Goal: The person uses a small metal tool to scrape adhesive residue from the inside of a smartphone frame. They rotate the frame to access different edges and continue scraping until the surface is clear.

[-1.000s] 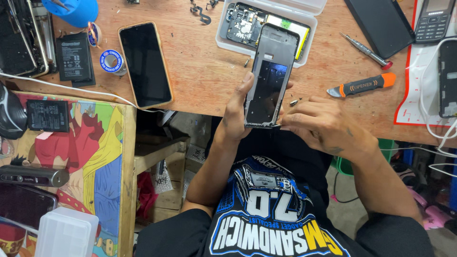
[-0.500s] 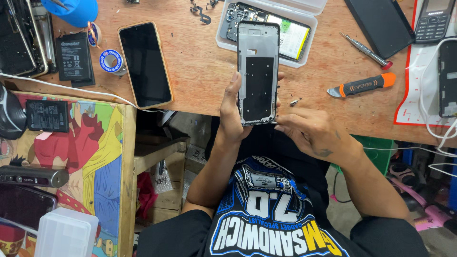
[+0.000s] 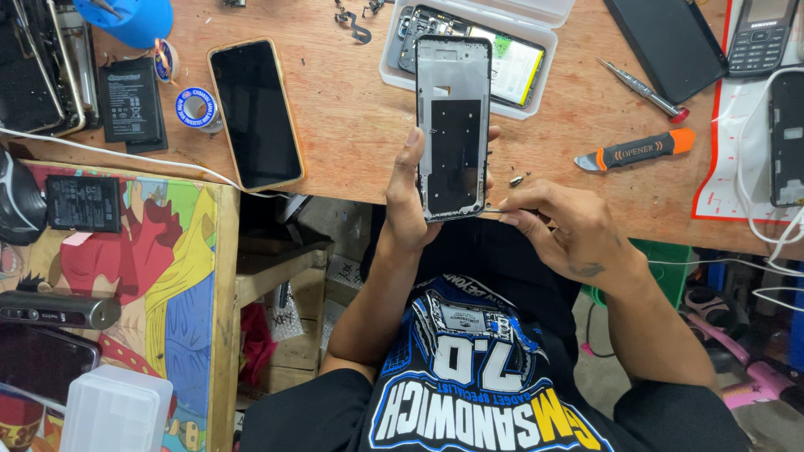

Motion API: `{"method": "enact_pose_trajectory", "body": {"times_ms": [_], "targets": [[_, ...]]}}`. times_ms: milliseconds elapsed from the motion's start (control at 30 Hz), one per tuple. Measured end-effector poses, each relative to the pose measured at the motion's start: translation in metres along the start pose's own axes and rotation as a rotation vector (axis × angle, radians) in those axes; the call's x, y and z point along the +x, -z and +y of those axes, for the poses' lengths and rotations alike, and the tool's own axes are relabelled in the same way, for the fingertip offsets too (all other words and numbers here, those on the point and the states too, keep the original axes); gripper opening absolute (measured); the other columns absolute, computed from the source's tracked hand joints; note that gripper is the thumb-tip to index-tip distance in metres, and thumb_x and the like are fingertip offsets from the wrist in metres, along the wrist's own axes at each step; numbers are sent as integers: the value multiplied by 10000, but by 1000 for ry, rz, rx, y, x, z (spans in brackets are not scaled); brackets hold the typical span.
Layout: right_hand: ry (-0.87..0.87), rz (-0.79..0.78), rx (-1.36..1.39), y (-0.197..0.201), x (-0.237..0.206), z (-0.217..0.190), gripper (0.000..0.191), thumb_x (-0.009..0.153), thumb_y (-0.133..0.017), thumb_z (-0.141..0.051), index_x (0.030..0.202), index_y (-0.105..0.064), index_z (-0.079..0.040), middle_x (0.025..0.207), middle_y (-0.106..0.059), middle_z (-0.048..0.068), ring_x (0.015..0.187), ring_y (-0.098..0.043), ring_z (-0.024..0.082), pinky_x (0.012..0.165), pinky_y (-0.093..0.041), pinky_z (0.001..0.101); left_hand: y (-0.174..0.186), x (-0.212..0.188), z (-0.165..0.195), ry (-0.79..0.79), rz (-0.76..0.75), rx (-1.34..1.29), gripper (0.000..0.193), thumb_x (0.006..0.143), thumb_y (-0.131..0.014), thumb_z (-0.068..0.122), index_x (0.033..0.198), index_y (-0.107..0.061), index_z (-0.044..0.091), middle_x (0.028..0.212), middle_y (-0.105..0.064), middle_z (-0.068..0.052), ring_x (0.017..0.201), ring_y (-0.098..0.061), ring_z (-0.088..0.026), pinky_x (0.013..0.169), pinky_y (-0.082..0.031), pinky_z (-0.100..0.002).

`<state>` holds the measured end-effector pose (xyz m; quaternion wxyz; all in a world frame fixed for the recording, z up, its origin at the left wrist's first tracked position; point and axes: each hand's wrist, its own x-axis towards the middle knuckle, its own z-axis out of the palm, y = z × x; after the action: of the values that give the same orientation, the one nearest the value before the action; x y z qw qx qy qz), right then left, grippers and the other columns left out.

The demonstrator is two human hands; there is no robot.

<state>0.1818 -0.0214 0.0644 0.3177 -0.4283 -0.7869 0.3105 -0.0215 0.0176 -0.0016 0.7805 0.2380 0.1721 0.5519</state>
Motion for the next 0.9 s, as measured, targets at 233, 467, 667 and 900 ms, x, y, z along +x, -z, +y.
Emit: {"method": "enact_pose_trajectory", "body": {"times_ms": [233, 467, 667, 900], "targets": [[-23, 42, -10, 7, -1, -2, 162, 938, -729, 0, 1082, -655, 3, 976, -740, 130, 844, -746, 196, 688, -570, 276, -1, 1, 0, -40, -4, 70, 670, 1141, -267, 501, 1398, -561, -44, 1325, -664, -260, 856, -707, -220, 727, -622, -349], [32, 45, -109, 17, 7, -10, 173, 925, -756, -11, 1068, -659, 3, 980, -719, 138, 865, -730, 238, 724, -557, 315, 0, 0, 1, 73, 60, -15, 668, 1139, -248, 488, 1409, -544, -46, 1303, -661, -241, 856, -707, -221, 714, -615, -342], [64, -73, -203, 13, 14, -11, 159, 871, -751, -5, 1019, -695, -18, 966, -707, 121, 822, -714, 261, 692, -556, 350, 3, 3, -1, 126, 93, -25, 665, 1128, -229, 485, 1382, -547, -41, 1262, -671, -225, 840, -712, -225, 708, -625, -357], [97, -114, -282, 10, 14, -10, 227, 819, -748, 1, 1040, -716, -41, 996, -697, 132, 859, -692, 296, 720, -539, 389, 6, 3, -5, 114, 66, -37, 652, 1147, -231, 478, 1362, -559, -43, 1217, -677, -205, 848, -707, -224, 719, -627, -360]]}}
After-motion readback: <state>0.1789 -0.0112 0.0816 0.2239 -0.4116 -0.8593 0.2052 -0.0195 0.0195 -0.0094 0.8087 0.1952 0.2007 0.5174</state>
